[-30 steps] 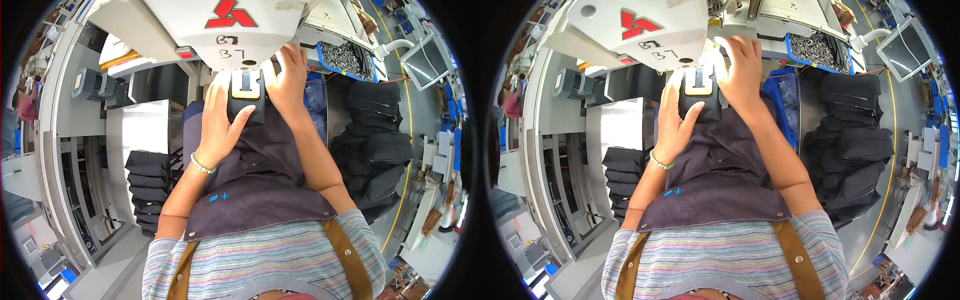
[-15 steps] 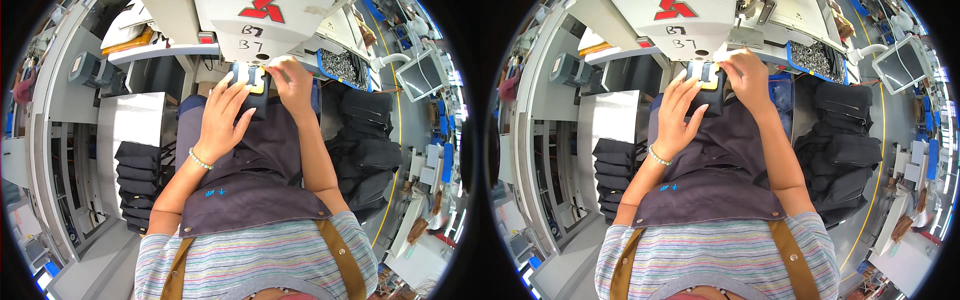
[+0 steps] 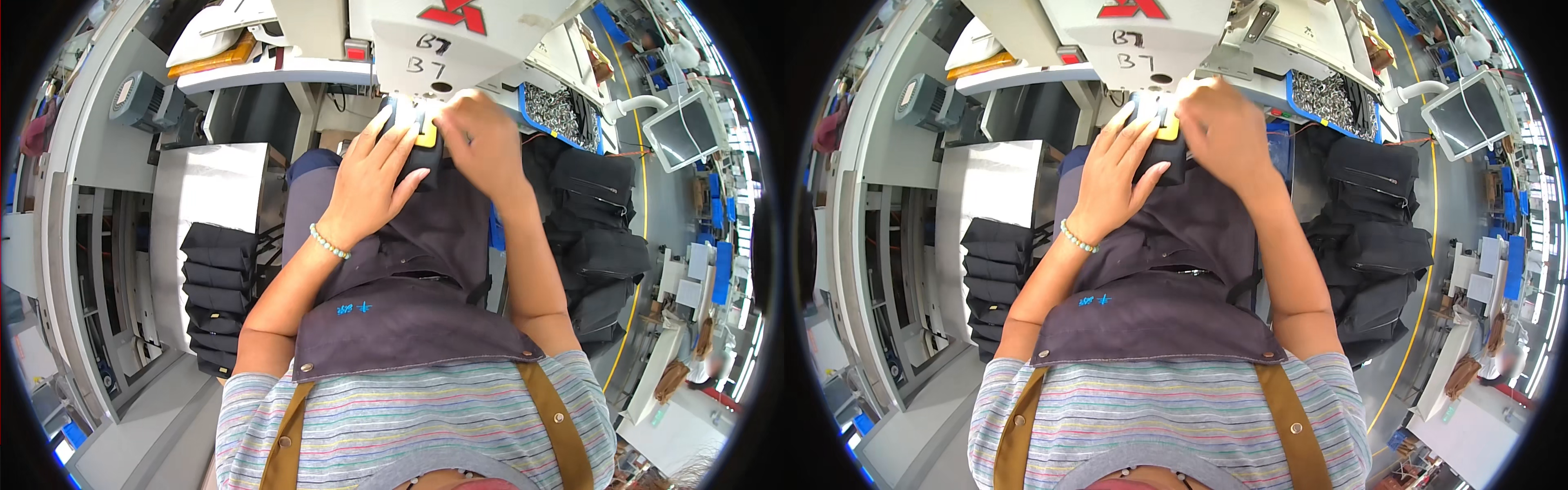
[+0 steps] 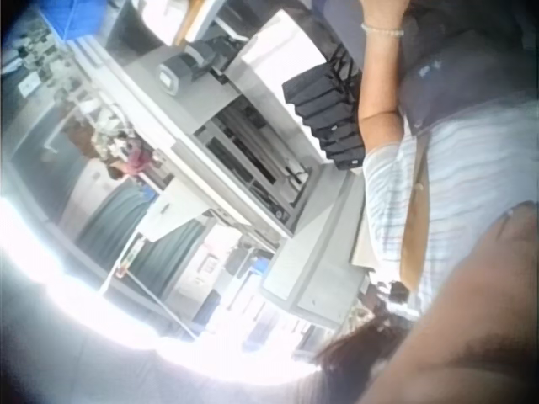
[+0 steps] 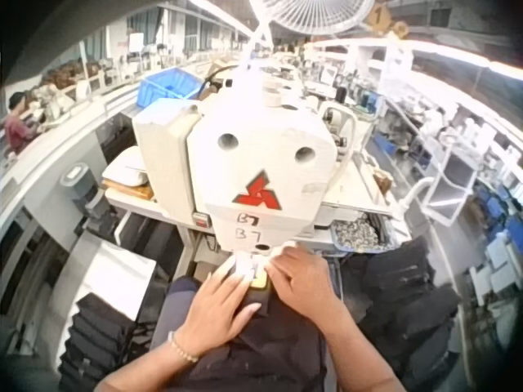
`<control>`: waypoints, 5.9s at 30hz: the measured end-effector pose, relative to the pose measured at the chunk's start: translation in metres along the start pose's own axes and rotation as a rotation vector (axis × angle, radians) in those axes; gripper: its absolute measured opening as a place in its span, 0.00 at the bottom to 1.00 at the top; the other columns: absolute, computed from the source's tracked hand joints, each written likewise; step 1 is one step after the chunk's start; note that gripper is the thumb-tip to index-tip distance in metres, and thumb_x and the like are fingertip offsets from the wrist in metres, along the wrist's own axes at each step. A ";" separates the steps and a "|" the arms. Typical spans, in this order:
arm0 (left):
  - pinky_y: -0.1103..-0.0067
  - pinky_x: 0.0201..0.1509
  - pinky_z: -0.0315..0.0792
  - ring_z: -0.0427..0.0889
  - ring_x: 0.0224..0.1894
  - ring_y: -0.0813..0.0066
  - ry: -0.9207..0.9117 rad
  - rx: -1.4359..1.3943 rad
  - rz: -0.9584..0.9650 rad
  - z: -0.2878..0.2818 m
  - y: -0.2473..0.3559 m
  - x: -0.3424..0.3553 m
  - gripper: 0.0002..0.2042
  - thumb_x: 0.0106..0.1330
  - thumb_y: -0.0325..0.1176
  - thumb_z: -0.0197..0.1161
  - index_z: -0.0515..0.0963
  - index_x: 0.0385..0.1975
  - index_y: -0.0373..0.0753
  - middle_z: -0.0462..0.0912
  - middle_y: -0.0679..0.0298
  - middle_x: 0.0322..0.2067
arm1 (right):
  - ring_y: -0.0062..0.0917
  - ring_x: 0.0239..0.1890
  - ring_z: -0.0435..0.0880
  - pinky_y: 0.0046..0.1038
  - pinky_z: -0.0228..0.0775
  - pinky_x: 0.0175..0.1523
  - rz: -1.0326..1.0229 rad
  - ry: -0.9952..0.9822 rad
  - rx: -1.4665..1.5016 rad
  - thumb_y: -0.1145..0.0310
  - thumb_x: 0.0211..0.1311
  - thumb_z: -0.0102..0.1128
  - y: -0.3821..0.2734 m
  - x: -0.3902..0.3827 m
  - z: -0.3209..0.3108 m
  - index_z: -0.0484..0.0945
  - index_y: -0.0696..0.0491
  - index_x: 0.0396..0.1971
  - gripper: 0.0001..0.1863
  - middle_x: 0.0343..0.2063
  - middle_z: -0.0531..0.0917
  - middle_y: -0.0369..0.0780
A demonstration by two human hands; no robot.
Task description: Finishing and inspecting small black leather pouches using an industrial sewing or finishing machine.
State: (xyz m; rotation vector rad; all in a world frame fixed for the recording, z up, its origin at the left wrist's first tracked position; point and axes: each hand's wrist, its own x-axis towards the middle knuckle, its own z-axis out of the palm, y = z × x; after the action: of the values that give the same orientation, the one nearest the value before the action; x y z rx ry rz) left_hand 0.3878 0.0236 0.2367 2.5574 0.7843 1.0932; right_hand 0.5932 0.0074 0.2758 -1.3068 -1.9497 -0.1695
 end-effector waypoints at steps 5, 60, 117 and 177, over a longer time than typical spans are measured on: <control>0.63 0.63 0.68 0.69 0.65 0.53 0.057 0.134 0.086 0.002 -0.002 0.000 0.26 0.61 0.41 0.68 0.75 0.56 0.31 0.76 0.56 0.56 | 0.33 0.21 0.79 0.32 0.70 0.30 0.406 -0.255 0.138 0.69 0.54 0.58 0.036 0.035 0.013 0.81 0.57 0.21 0.08 0.17 0.80 0.40; 0.65 0.62 0.71 0.75 0.56 0.53 0.120 0.114 0.031 0.018 0.022 0.009 0.22 0.58 0.33 0.69 0.74 0.50 0.28 0.78 0.50 0.47 | 0.35 0.22 0.74 0.32 0.66 0.29 0.335 -0.281 0.079 0.73 0.48 0.58 0.032 0.021 0.020 0.77 0.60 0.22 0.05 0.21 0.79 0.47; 0.71 0.51 0.75 0.83 0.44 0.66 -0.245 -1.780 0.029 -0.107 0.127 0.058 0.11 0.73 0.30 0.54 0.78 0.48 0.30 0.85 0.56 0.41 | 0.30 0.16 0.78 0.31 0.66 0.25 -0.178 0.070 -0.243 0.75 0.49 0.63 0.065 -0.005 0.067 0.84 0.54 0.24 0.03 0.16 0.81 0.36; 0.87 0.28 0.72 0.87 0.30 0.79 -0.240 -0.997 -0.629 -0.035 0.035 0.007 0.20 0.65 0.24 0.66 0.76 0.58 0.32 0.66 0.55 0.65 | 0.38 0.24 0.73 0.35 0.67 0.33 0.499 -0.683 0.320 0.69 0.58 0.50 0.019 0.044 -0.019 0.75 0.61 0.30 0.10 0.22 0.77 0.50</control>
State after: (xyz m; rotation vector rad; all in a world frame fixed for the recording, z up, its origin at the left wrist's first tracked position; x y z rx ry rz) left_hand 0.3798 -0.0008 0.2800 1.4221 0.6603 0.6785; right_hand 0.6107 0.0393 0.3127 -1.7103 -1.9732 0.9008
